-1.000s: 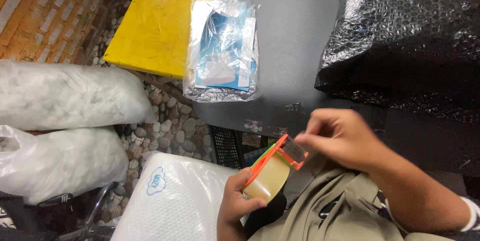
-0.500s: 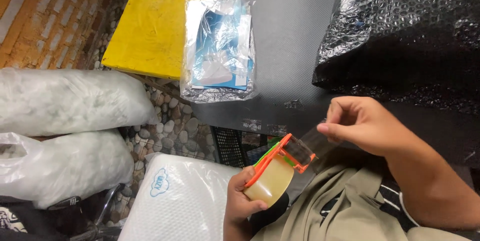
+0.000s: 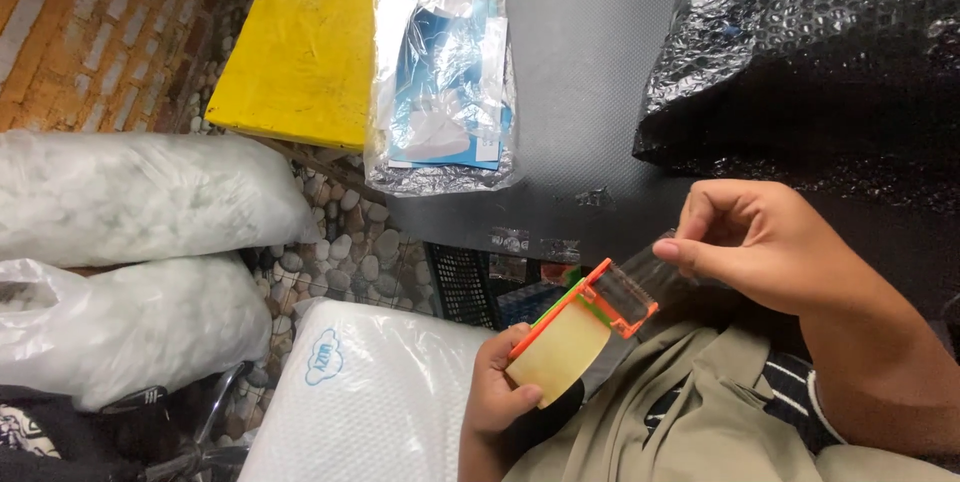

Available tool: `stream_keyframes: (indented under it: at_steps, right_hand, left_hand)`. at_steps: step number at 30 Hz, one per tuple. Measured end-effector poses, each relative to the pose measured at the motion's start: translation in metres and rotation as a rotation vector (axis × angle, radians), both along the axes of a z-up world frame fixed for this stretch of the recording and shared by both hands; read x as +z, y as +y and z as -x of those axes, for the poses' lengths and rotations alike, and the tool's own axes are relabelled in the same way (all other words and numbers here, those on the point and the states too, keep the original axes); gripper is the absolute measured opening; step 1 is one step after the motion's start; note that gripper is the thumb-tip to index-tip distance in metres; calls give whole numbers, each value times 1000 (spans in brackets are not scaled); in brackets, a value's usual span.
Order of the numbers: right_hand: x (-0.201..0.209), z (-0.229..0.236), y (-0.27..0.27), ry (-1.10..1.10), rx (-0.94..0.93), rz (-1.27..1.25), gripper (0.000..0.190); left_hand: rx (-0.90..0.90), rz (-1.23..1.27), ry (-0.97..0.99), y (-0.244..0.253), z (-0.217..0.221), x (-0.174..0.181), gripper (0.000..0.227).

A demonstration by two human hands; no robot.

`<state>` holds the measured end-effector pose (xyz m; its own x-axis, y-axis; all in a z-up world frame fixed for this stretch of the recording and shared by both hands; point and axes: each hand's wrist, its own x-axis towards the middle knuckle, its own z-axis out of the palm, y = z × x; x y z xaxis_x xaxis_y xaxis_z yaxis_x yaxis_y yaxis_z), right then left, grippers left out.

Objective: Wrapping a blue cushion in black bubble wrap and sealing the package with a tape dispenser.

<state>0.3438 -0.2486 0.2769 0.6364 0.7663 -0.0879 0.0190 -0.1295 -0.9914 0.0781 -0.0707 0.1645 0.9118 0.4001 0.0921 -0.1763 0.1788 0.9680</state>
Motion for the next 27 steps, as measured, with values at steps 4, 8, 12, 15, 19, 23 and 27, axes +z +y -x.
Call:
stream_keyframes:
  at_steps: [4, 8, 12, 15, 19, 23, 27]
  right_hand:
    - [16, 12, 7, -104, 22, -13, 31]
    - [54, 26, 12, -401, 66, 122, 31]
    - [73, 39, 7, -569, 175, 70, 37]
    - [76, 48, 2, -737, 250, 121, 35]
    - [76, 54, -4, -847, 315, 39, 36]
    - [71, 58, 1, -895, 378, -58, 35]
    - [65, 59, 8, -909, 401, -60, 30]
  left_hand:
    - [-206, 26, 29, 7, 3, 0, 55]
    - [-239, 59, 45, 0, 2, -1, 56]
    - [-248, 14, 59, -6, -2, 7, 65]
    - [-208, -99, 27, -8, -3, 6, 68]
    - [-181, -146, 51, -12, -5, 6, 71]
    - [-167, -147, 68, -13, -7, 8, 64]
    - [-163, -90, 99, -13, -7, 2, 58]
